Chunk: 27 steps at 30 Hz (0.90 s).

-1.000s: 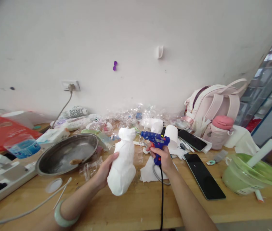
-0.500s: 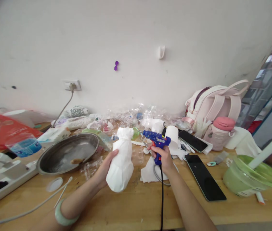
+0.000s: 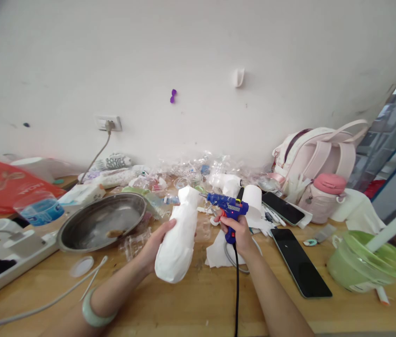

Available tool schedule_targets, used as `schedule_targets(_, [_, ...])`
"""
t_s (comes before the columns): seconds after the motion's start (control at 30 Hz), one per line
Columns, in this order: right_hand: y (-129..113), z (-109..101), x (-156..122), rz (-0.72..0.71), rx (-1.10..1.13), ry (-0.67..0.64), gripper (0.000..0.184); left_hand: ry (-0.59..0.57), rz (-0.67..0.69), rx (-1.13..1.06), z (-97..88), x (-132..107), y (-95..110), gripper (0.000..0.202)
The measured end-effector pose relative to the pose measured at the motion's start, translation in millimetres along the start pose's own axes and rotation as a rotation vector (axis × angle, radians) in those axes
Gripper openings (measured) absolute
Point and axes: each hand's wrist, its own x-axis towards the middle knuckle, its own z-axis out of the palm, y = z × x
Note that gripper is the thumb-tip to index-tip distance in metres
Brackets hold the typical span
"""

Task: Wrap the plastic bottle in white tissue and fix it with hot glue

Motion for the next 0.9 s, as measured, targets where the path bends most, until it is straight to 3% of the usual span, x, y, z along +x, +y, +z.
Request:
schedule_targets(0.2, [0,1,-2,0.002,-0.003,-0.025,0.010,0.012,0.064,0.062,0.9,-2,-1,0.047])
schedule_targets(0.57, [5,-2,-1,-0.032,-0.149,0.000,0.011,0.211,0.419,0.641,-12.5,12,0,0.053])
schedule_targets(0.77, [5,-3,-3,-0.114,-0.235,0.033,0.013,0.181,0.415,0.640,-15.3,14,2,0.059])
schedule_targets(0.9, [6,-3,-2,-0.172,-0.301,0.070,0.014,0.209,0.500,0.664,-15.7,18,2,0.062])
